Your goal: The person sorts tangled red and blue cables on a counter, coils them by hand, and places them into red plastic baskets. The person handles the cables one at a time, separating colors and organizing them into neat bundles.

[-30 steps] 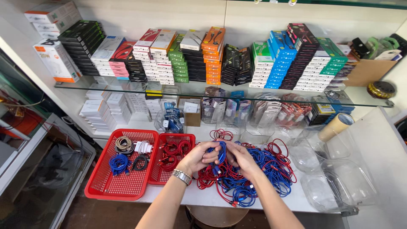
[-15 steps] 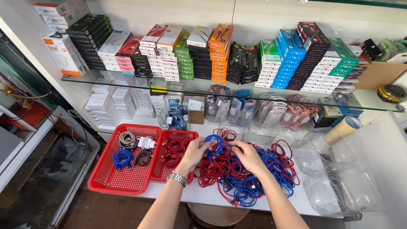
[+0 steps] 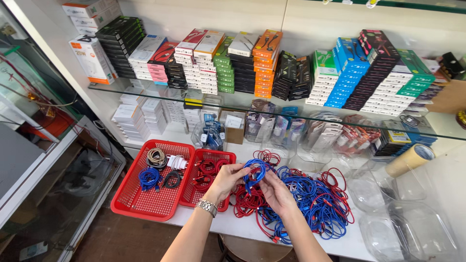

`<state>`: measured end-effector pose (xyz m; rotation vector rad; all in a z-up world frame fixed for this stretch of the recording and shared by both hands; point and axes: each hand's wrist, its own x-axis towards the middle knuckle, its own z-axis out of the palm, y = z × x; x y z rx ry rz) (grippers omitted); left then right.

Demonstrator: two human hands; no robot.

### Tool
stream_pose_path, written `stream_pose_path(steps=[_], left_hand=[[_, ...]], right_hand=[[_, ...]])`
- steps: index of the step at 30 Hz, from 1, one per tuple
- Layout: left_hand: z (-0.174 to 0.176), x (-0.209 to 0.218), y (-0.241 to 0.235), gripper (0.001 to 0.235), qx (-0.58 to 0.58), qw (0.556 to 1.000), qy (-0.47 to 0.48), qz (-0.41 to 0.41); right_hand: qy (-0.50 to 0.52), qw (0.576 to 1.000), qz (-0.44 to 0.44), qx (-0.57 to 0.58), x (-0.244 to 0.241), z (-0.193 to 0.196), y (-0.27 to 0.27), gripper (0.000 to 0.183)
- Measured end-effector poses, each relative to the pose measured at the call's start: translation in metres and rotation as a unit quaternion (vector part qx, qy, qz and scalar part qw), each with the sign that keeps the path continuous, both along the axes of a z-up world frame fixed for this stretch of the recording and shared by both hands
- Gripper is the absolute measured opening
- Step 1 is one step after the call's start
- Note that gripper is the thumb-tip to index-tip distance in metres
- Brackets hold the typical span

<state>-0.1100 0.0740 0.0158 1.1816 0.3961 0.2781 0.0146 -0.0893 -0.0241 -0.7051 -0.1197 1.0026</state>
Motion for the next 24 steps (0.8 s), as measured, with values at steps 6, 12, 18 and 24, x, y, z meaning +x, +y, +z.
stream_pose_path(steps=[6,12,18,24], left_hand=[[0.01,0.002,0.011,0.02,0.33,0.94,0.069,0.054],[0.012,-0.024,0.031,0.019,0.424,0.899,0.048,0.1],[-0.005,-0.062,0.074,0.021,0.482,0.858,0.087,0.157],[-0.033,-0.132,0.143,0.027,0.414,0.877,0.155,0.186]], right_hand=[[-0.026,0.994,0.101,0.03,-0.023,0.013,0.018,0.038],[-0.253,0.942,0.038,-0.219,-0.017,0.025,0.05,0.037],[-0.571,0.78,0.11,-0.232,-0.03,0.038,0.108,0.044],[-0.553,0.78,0.185,-0.229,-0.083,0.0,0.202,0.034]])
